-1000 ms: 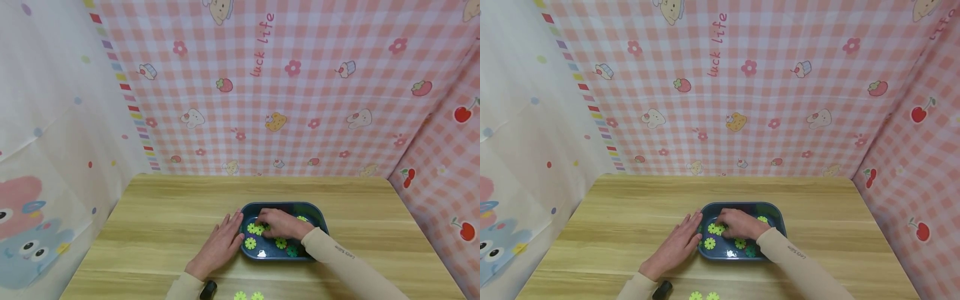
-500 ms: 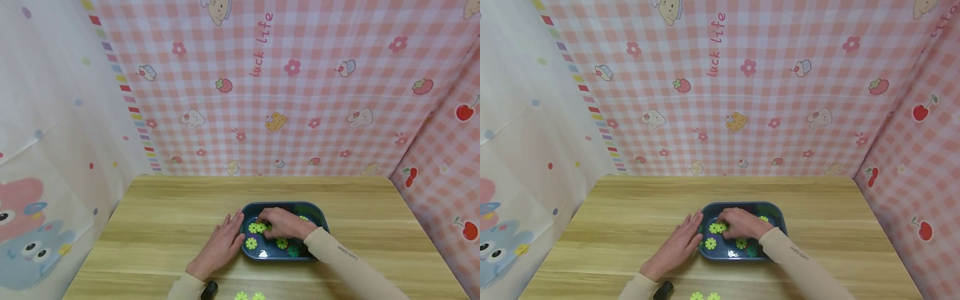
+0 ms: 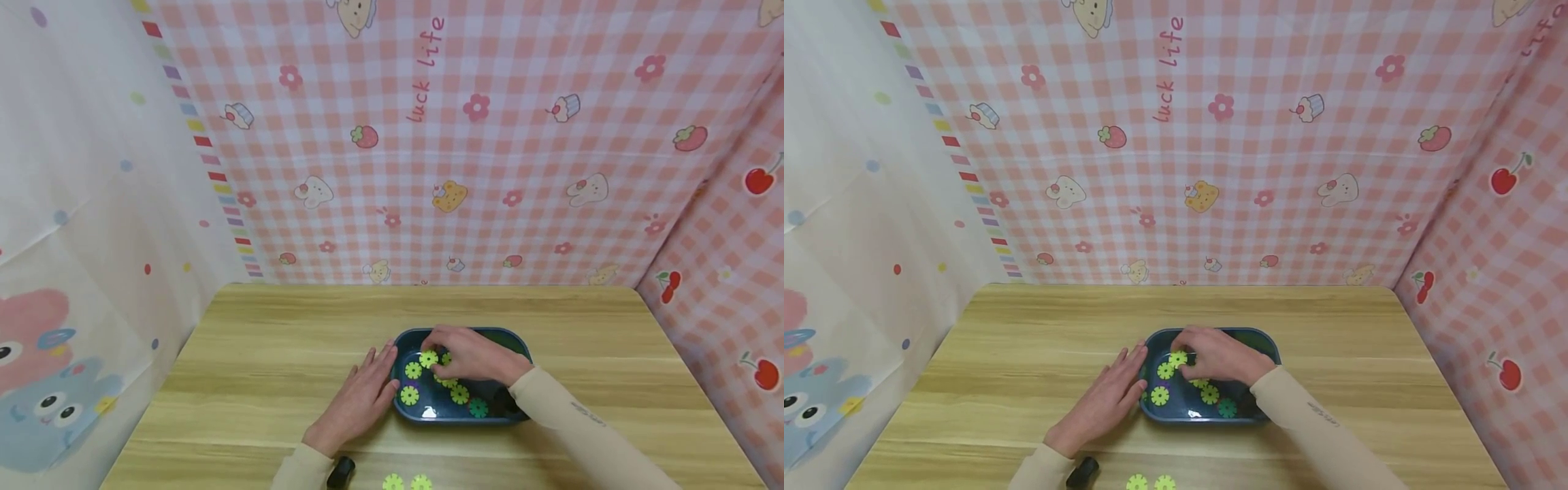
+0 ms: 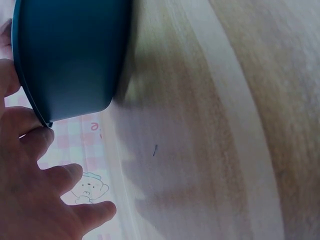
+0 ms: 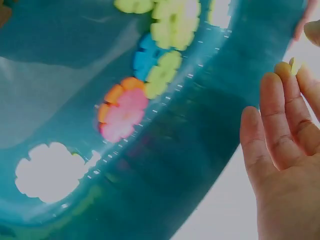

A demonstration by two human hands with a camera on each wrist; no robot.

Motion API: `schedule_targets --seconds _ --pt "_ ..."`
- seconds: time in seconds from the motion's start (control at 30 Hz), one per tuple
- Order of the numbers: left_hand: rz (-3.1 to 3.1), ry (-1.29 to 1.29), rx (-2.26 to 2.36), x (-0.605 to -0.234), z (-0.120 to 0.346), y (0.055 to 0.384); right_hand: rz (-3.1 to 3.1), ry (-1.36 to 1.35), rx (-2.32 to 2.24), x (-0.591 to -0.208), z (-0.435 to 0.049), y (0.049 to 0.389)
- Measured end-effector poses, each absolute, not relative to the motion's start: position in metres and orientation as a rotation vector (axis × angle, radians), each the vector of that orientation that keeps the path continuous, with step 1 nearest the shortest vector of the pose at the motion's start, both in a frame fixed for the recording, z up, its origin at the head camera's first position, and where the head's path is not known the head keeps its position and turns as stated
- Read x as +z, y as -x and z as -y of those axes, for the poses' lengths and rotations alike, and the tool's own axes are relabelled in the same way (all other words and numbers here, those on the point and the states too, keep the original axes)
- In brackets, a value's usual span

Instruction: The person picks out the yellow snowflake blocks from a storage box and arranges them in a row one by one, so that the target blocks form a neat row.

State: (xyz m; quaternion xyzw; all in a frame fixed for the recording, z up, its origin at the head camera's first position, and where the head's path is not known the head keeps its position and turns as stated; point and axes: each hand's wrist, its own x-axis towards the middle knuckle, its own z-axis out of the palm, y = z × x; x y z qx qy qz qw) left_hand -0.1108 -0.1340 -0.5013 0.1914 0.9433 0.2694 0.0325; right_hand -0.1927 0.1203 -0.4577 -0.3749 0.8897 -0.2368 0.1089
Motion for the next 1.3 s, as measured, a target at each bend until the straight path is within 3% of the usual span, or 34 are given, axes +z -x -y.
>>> schedule_targets --seconds 0.63,1.3 --pt "-2.924 -0.597 0.835 -0.503 0.135 0.11 -2.62 1.235 -0.827 -0.428 -0.137 0.156" --pt "-2.909 -0.575 0.822 -0.502 0.132 0.111 -2.637 1.385 -0.894 -0.438 -0.147 0.118"
